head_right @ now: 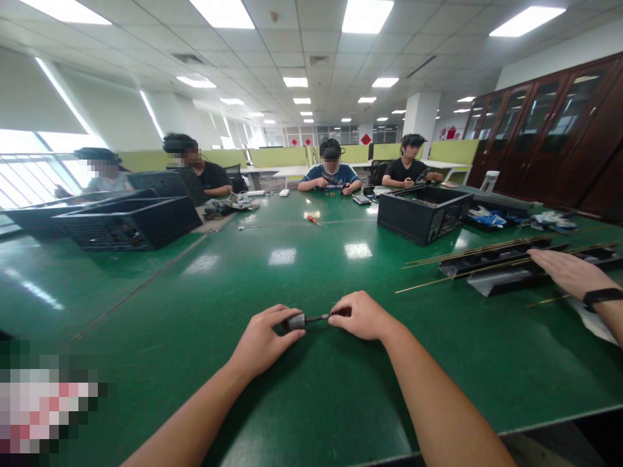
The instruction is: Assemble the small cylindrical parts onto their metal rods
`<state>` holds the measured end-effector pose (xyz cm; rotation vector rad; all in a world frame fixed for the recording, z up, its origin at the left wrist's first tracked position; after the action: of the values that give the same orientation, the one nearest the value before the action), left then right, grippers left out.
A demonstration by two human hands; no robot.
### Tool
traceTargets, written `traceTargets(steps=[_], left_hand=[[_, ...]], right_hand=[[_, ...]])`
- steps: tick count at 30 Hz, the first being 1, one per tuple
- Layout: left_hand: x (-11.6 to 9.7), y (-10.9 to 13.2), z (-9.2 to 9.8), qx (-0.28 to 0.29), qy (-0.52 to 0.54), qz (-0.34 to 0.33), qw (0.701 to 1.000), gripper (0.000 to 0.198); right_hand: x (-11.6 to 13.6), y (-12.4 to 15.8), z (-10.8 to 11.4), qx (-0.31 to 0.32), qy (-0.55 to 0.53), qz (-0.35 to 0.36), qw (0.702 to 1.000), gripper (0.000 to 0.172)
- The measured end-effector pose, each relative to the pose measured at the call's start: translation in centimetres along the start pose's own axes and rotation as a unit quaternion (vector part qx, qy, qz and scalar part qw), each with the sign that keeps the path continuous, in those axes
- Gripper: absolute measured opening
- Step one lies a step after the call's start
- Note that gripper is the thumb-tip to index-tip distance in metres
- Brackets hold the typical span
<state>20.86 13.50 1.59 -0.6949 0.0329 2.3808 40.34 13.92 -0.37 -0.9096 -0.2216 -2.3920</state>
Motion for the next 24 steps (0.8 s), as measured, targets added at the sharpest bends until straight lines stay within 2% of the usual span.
traceTargets(steps=[8, 15, 19, 24], left_hand=[[0.5, -0.1, 0.0, -0.005, 0.006, 0.018, 1.0, 0.028], [2.9, -0.2, -0.2, -0.002, 0.117, 0.114, 0.987, 0.038], [2.0, -0.3, 0.0, 0.015, 0.098, 0.067, 0.993, 0.035], [1.1, -0.4, 0.6, -0.022, 0.043, 0.032, 0.998, 0.035]], right_hand=[[-0.4, -0.1, -0.2, 0.013, -0.002, -0.007, 1.0, 0.023], [-1.0, -0.1, -0.3, 0.014, -0.005, -0.029, 0.999, 0.023], [-1.2, -0.1, -0.4, 0.019, -0.01, -0.033, 0.999, 0.023], [-1.3, -0.2, -0.5, 0.021, -0.017, -0.033, 0.999, 0.024]])
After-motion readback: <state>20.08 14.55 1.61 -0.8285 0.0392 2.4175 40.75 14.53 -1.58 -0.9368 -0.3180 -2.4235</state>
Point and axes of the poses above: each hand's wrist, its own y-axis away from the middle knuckle, its own z-axis out of the back of the hand, x = y × z, the point moved 7 cm from there along -y, towards the middle knuckle, and after that the axes turned 15 degrees about x, right-handed, at the moved point
